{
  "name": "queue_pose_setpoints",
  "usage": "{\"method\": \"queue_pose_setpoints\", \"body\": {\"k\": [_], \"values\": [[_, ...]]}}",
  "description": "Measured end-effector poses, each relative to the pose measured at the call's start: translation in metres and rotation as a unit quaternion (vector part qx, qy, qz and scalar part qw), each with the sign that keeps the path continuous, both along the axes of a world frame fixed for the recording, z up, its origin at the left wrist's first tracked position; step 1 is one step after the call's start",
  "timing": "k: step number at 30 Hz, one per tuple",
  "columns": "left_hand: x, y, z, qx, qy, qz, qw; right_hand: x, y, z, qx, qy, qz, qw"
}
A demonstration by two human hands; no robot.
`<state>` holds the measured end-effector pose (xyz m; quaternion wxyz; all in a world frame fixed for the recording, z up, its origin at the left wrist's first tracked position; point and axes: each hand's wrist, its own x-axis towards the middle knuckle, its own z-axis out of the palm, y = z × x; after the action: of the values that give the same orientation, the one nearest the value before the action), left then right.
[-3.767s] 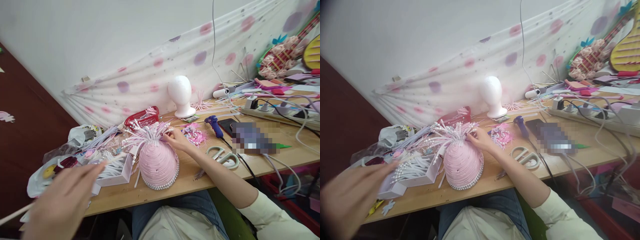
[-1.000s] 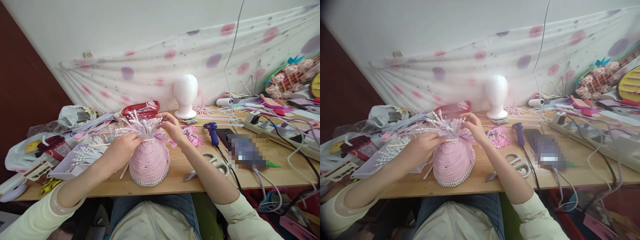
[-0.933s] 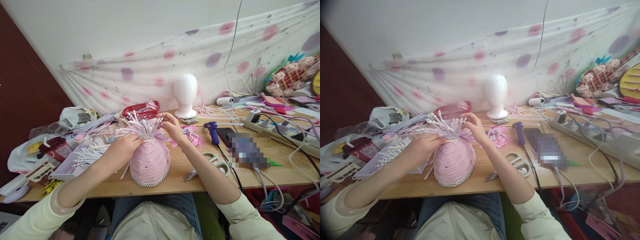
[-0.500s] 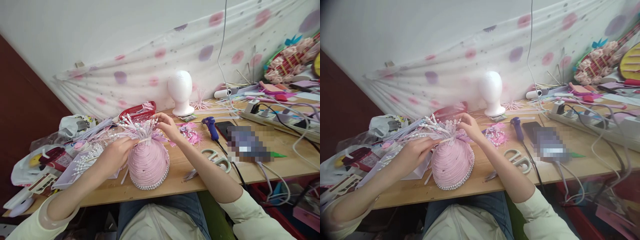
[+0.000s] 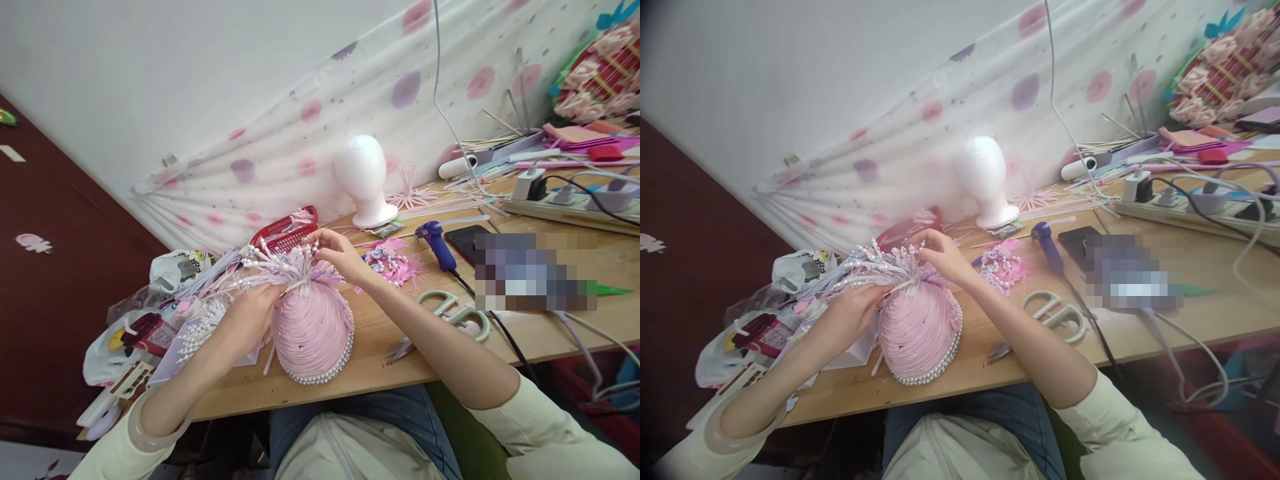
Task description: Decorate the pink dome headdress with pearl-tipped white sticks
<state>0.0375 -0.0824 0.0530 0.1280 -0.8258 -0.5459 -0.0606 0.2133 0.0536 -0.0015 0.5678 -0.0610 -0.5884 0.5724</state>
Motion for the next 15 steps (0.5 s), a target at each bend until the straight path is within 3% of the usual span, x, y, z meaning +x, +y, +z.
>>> {"method": "queue_pose_setpoints", "body": {"k": [6,12,15], "values": [[0.005,0.004,0.009,-0.022,0.044,0.014,0.999,-0.001,0.000,-0.001,0.005,-0.005,0.009,1.000],[0.006,0.004,0.010,-0.038,-0.042,0.042,0.998,0.001,-0.002,0.001,-0.013,-0.006,0.005,1.000],[0.006,0.005,0.007,-0.034,-0.029,0.041,0.998,0.001,-0.003,0.002,-0.015,-0.007,0.012,1.000]]}}
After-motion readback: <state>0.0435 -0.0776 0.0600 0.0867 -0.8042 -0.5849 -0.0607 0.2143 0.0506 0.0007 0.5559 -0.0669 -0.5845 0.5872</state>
